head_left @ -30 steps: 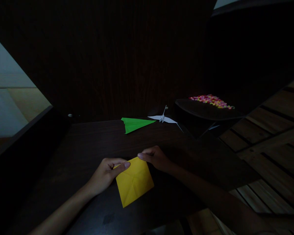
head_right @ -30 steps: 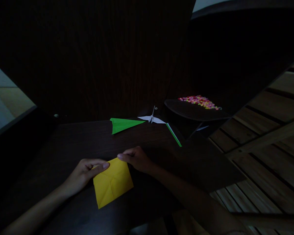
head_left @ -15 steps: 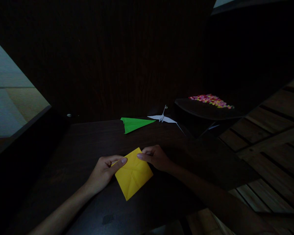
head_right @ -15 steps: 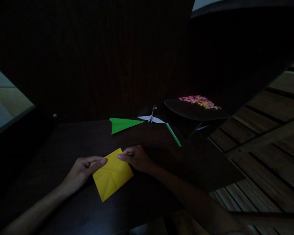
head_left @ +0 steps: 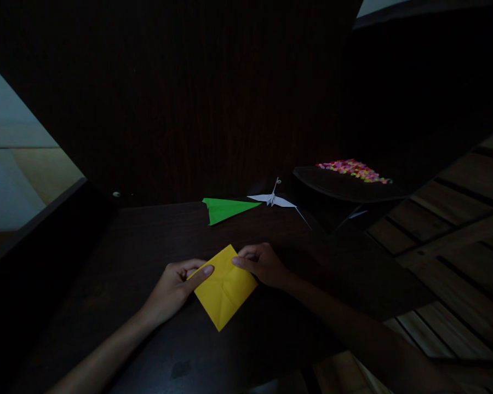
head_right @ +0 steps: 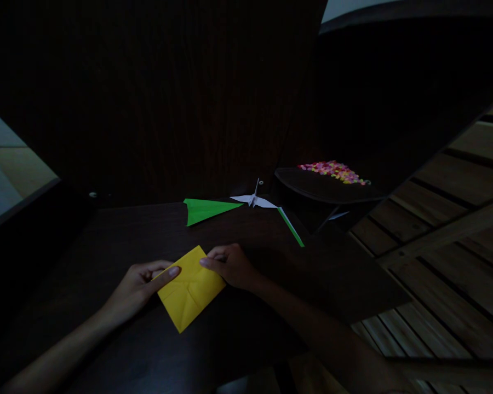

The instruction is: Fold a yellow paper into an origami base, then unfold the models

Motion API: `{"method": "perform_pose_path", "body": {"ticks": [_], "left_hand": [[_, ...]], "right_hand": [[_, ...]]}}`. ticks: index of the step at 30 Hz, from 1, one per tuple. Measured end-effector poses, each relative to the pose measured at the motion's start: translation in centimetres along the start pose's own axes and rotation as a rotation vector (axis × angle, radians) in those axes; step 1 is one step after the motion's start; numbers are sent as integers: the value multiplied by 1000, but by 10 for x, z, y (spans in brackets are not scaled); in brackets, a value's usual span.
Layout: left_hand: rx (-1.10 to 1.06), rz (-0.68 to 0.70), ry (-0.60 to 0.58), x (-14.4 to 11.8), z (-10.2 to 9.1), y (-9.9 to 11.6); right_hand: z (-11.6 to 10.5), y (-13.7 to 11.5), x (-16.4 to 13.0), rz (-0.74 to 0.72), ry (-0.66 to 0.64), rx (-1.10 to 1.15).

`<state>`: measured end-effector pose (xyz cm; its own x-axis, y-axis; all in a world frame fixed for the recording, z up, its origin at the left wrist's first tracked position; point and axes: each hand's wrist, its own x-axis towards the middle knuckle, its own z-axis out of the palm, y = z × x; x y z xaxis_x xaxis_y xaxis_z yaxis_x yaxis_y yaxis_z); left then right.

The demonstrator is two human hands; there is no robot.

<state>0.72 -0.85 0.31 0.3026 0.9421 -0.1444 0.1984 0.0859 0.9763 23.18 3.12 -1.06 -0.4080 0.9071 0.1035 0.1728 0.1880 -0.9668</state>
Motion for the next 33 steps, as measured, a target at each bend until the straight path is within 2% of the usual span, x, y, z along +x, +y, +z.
{"method": "perform_pose_path", "body": {"ticks": [10, 20, 33], "left_hand": [[13, -92, -122, -1, 4, -1], [-25, -53, -57, -3, 4, 5], [-56, -39, -43, -3, 3, 6]], "right_hand": [[2, 0, 0, -11, 18, -20], [2, 1, 1, 8, 45, -22], [0, 2, 0, -18, 48, -91]]}}
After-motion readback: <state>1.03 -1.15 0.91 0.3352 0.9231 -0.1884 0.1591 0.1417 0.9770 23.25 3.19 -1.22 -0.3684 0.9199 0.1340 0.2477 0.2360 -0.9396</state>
